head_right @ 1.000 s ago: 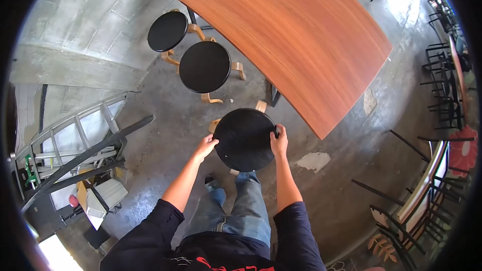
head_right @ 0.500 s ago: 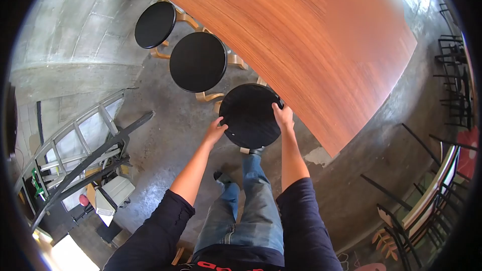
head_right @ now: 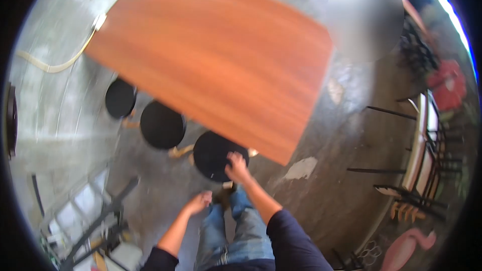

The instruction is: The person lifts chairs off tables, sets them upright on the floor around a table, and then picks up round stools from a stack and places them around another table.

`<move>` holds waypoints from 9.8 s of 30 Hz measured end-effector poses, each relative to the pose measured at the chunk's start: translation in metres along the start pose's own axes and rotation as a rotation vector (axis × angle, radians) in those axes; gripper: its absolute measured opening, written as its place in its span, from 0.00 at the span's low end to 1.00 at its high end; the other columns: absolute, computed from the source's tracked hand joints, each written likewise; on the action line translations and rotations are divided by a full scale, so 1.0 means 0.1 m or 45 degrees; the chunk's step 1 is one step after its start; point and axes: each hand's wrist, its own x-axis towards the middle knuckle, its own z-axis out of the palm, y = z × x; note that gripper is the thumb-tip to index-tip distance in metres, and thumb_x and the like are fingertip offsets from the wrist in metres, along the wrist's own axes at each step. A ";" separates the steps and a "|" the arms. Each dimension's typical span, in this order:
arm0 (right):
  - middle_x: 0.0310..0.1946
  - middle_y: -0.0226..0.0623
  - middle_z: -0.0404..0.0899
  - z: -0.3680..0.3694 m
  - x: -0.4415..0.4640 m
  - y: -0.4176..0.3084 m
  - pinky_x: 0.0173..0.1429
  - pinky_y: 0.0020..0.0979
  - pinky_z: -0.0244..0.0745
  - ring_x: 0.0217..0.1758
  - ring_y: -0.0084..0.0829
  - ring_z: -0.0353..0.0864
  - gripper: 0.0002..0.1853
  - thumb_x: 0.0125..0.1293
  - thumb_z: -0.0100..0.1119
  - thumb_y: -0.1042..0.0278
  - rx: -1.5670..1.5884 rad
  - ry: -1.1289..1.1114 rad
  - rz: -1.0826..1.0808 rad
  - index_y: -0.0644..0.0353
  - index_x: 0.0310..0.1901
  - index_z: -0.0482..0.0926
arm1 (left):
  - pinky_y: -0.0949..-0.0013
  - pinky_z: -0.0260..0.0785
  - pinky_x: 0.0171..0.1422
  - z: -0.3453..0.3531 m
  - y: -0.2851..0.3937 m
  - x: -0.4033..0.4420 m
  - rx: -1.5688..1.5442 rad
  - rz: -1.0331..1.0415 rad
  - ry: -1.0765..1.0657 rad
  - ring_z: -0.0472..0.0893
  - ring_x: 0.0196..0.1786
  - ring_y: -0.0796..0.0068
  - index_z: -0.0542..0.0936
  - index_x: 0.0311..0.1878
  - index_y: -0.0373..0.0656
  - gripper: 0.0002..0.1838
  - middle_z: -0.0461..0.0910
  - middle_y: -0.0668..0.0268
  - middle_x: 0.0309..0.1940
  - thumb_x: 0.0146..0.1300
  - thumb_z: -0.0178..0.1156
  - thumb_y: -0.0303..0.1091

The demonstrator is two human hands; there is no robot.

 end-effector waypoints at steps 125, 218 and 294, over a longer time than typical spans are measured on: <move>0.40 0.35 0.76 2.14 -14.06 -6.20 0.43 0.32 0.73 0.40 0.32 0.76 0.24 0.48 0.65 0.83 0.270 1.876 0.990 0.53 0.49 0.80 | 0.69 0.68 0.58 7.35 -2.80 -9.41 0.832 -0.250 -2.809 0.73 0.53 0.77 0.59 0.69 0.39 0.34 0.72 0.65 0.50 0.64 0.64 0.36; 0.51 0.39 0.78 7.04 -19.85 -6.71 0.60 0.33 0.71 0.52 0.34 0.77 0.30 0.56 0.72 0.64 1.207 2.844 0.901 0.64 0.58 0.73 | 0.71 0.66 0.49 8.64 -7.60 -12.69 1.048 0.602 -1.543 0.72 0.44 0.78 0.74 0.52 0.40 0.26 0.74 0.69 0.39 0.68 0.53 0.57; 0.39 0.51 0.82 0.19 -13.64 -3.13 0.49 0.38 0.74 0.45 0.43 0.83 0.24 0.56 0.68 0.54 0.287 0.931 0.926 0.65 0.45 0.75 | 0.62 0.60 0.60 5.97 -2.78 -8.20 0.820 0.707 -0.802 0.67 0.52 0.67 0.73 0.38 0.45 0.09 0.75 0.69 0.38 0.61 0.59 0.38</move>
